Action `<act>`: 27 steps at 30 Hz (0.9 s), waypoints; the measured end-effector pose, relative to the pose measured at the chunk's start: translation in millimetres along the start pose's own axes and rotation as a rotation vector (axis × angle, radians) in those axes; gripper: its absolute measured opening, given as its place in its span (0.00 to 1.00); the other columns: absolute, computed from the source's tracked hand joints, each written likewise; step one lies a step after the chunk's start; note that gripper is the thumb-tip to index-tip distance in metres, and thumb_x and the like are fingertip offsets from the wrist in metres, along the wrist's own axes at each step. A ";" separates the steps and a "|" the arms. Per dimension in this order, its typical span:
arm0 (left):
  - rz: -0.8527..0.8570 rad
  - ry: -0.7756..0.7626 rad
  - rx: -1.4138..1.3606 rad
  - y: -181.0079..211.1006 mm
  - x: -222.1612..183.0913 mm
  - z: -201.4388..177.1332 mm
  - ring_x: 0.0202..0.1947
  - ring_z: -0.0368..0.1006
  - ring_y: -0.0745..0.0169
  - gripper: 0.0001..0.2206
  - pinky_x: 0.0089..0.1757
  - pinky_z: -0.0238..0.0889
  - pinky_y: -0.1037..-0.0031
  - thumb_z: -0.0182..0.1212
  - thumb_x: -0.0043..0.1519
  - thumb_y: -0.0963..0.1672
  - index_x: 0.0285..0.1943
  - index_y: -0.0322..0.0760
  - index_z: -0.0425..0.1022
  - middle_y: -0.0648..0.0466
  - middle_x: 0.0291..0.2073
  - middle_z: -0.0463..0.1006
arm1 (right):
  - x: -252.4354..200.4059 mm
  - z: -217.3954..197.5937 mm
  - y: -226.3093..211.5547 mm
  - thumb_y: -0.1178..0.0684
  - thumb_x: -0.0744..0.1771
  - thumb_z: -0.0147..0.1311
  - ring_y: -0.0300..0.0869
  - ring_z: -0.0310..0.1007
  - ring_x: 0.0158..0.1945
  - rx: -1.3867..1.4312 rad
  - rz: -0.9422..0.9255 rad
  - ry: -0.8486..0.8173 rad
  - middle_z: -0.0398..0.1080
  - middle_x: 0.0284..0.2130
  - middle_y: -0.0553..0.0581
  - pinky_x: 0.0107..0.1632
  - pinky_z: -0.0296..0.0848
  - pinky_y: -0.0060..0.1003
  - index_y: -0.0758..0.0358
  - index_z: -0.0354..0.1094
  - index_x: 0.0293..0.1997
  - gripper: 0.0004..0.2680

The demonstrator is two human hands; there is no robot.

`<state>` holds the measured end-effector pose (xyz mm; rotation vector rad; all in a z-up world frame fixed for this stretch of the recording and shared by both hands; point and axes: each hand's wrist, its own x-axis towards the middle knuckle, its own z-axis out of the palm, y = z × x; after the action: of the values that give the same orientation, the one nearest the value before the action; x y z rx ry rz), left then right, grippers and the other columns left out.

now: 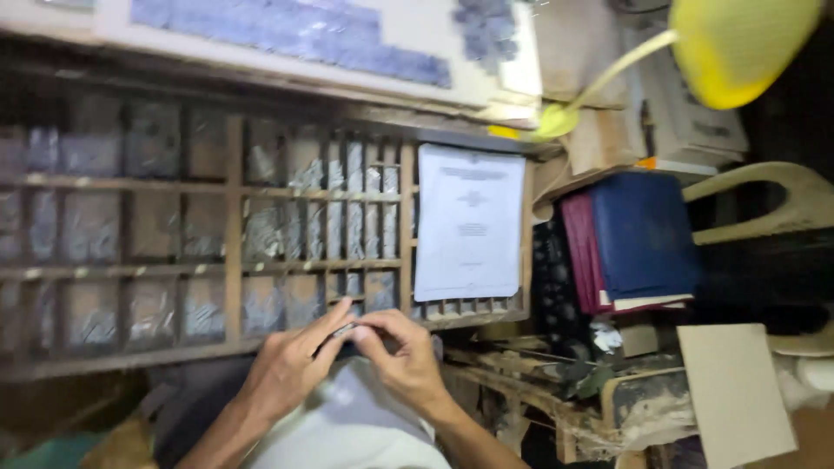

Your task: Picking and arranging metal type characters from a type case for letterpress printing.

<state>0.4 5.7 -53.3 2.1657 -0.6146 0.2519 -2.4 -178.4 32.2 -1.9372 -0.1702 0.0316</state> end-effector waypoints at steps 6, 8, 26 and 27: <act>-0.337 -0.250 0.039 -4.1 -0.1 6.7 0.21 0.79 0.48 0.39 0.29 0.75 0.57 0.59 0.56 0.39 0.80 0.49 0.53 0.47 0.31 0.85 | 16.8 9.7 18.3 0.47 0.66 0.60 0.36 0.71 0.29 -0.105 -0.050 -0.104 0.73 0.31 0.53 0.34 0.78 0.28 0.65 0.71 0.46 0.12; -0.340 -0.260 0.051 -0.6 4.1 4.6 0.19 0.79 0.51 0.39 0.29 0.77 0.58 0.61 0.57 0.37 0.80 0.45 0.52 0.46 0.27 0.85 | 20.3 13.4 28.2 0.49 0.66 0.58 0.33 0.64 0.25 -0.109 -0.058 -0.127 0.69 0.28 0.50 0.28 0.73 0.26 0.65 0.69 0.45 0.10; -0.085 -0.170 0.189 -11.9 0.5 18.1 0.15 0.71 0.60 0.34 0.23 0.73 0.61 0.61 0.60 0.39 0.78 0.45 0.57 0.57 0.22 0.77 | 17.7 10.3 22.8 0.51 0.63 0.59 0.35 0.68 0.27 -0.071 0.011 0.044 0.72 0.28 0.49 0.31 0.75 0.29 0.62 0.69 0.41 0.08; -0.095 -0.166 0.172 -10.4 1.2 19.2 0.13 0.70 0.63 0.34 0.23 0.77 0.66 0.61 0.61 0.39 0.78 0.45 0.55 0.56 0.21 0.78 | 17.4 10.3 24.3 0.52 0.63 0.59 0.35 0.68 0.26 -0.095 -0.004 0.062 0.71 0.27 0.49 0.29 0.73 0.29 0.62 0.67 0.40 0.08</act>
<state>6.0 -4.3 -71.8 2.3915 -0.5994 0.0764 16.3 -175.2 6.9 -2.0297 -0.1358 -0.0399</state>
